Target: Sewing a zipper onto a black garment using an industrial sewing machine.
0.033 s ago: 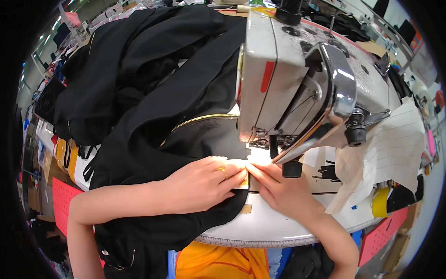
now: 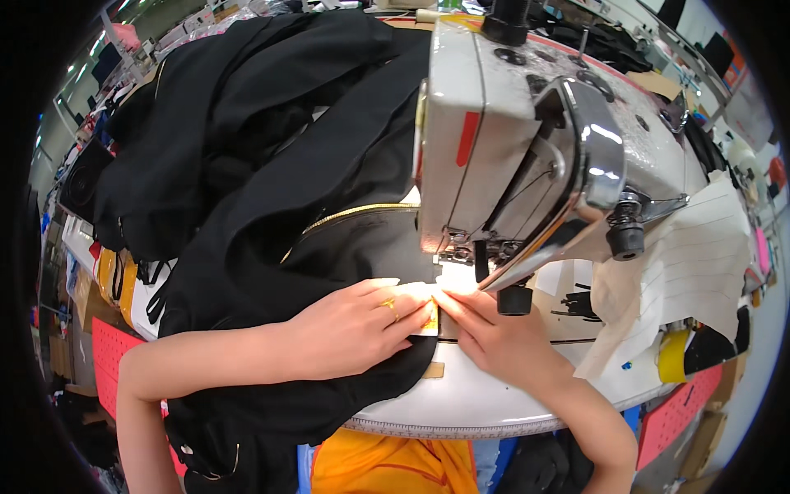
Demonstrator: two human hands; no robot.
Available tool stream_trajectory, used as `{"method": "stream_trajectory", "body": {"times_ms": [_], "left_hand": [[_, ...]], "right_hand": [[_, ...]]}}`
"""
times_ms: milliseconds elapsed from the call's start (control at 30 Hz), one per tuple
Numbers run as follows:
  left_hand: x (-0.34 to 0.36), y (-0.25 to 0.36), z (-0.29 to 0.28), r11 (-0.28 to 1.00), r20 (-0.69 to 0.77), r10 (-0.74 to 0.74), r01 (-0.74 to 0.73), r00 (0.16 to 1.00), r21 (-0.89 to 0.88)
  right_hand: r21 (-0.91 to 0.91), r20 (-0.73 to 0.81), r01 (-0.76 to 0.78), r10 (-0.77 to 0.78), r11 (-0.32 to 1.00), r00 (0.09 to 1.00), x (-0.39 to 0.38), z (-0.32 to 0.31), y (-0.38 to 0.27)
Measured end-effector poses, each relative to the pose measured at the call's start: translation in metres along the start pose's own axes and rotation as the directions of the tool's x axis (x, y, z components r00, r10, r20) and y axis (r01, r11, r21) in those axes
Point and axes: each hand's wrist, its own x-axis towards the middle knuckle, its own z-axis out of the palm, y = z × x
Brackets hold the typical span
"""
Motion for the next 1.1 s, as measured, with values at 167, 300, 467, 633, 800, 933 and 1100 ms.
{"method": "stream_trajectory", "body": {"times_ms": [167,300,467,633,800,933,1100], "left_hand": [[-0.004,-0.017,0.005,0.994,-0.009,0.105,-0.105,0.994,0.043],[0.003,-0.032,0.009,0.989,-0.017,0.145,-0.145,0.989,0.015],[0.006,-0.036,0.004,0.985,-0.016,0.171,-0.17,0.985,0.019],[0.011,-0.042,0.0,0.986,-0.028,0.158,-0.157,0.987,0.06],[0.01,-0.042,0.004,0.988,-0.018,0.144,-0.143,0.989,0.05],[0.01,-0.04,0.002,0.995,-0.063,0.098,-0.097,0.993,0.015],[0.01,-0.042,0.003,0.995,-0.002,0.093,-0.093,0.996,-0.025]], "right_hand": [[-0.088,0.078,0.074,-0.067,0.993,0.995,0.006,0.005,0.009],[-0.046,0.15,0.004,0.003,0.999,0.989,0.007,0.007,0.02],[-0.072,0.16,0.026,-0.014,0.997,0.987,0.005,0.008,0.024],[-0.216,0.206,0.035,0.01,0.976,0.978,0.004,0.011,0.023],[-0.161,0.193,0.014,0.017,0.987,0.981,0.008,0.011,0.026],[-0.14,0.166,0.067,-0.043,0.988,0.985,0.008,0.014,0.029],[0.043,-0.235,0.054,-0.043,0.998,0.971,0.017,0.025,0.03]]}}
